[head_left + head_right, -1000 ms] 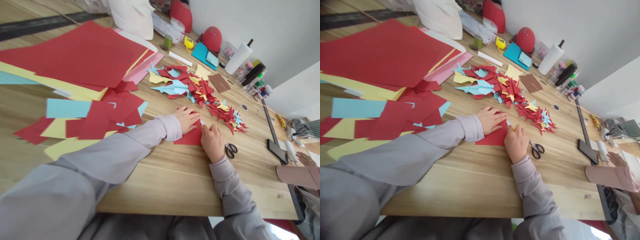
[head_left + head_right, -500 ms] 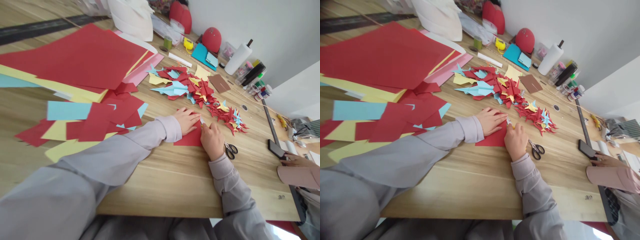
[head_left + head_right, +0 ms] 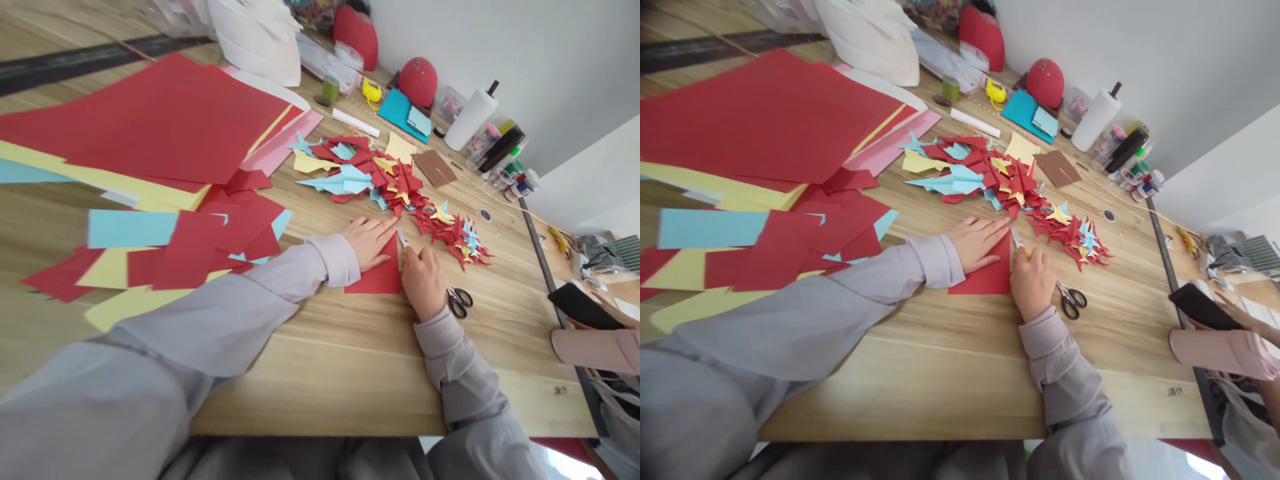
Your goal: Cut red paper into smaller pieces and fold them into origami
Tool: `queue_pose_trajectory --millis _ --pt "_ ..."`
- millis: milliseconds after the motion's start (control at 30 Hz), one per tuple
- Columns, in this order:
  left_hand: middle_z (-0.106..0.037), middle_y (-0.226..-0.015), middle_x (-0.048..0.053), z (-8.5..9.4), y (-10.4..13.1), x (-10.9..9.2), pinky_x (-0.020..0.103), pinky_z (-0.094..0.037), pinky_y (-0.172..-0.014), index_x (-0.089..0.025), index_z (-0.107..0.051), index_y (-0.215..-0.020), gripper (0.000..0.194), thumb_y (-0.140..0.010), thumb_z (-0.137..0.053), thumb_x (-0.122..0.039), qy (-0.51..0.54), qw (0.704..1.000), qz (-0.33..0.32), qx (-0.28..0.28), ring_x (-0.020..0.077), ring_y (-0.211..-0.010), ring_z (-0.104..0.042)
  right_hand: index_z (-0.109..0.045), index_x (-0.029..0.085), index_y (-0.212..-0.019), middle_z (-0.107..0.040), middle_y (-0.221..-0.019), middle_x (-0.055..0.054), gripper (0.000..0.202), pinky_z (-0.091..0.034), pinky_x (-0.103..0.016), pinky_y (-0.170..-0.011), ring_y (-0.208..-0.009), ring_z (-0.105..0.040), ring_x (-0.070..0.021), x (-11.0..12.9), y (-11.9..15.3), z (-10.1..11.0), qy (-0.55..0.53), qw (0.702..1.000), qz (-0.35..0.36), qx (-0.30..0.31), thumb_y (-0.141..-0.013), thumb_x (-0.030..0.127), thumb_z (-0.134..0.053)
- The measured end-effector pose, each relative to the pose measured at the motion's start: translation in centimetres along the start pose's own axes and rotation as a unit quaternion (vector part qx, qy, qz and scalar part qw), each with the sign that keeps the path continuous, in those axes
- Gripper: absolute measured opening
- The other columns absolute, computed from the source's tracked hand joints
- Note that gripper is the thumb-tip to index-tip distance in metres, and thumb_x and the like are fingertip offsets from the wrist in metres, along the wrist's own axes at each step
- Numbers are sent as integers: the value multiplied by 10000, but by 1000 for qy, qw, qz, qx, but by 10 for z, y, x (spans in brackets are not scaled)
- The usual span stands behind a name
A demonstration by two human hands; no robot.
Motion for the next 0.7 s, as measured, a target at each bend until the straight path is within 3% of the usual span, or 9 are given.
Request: queue_pose_trajectory --millis 233,333,467,700 --pt "-346 -1525 217 7 3 14 466 -302 -995 -46 -428 -1417 738 -877 -510 -543 0 996 83 -28 374 -1279 -388 -642 218 -1191 -606 -852 -77 298 -312 -306 -649 -794 -518 -204 -35 15 6 -3 998 -13 -68 -984 228 -428" --pt "-375 -1497 232 7 5 19 484 -301 -999 -45 -447 -1398 764 -848 -537 -567 16 994 102 -29 385 -1277 -384 -568 147 -1272 -617 -886 -89 334 -342 -312 -697 -844 -524 -224 -52 22 12 -10 996 -26 -83 -972 246 -459" --pt "-468 -1412 232 6 6 22 485 -328 -963 -58 -473 -1374 743 -834 -563 -560 32 994 103 -17 382 -1235 -421 -635 179 -1136 -625 -905 -78 239 -326 -318 -692 -821 -526 -221 -65 34 11 24 997 -52 -52 -967 246 -480" --pt "-556 -1306 203 7 4 27 480 -360 -913 -89 -505 -1346 621 -872 -537 -489 41 993 108 -3 364 -1169 -467 -651 192 -1095 -642 -910 -94 230 -300 -347 -728 -835 -562 -233 -85 39 -4 72 993 -89 9 -918 151 -509"
Point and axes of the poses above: each hand's wrist, its own y-axis away from the middle knuckle, its own z-axis out of the back of the hand, x = y × z, the point moved 8 cm from there along -y, towards the middle knuckle
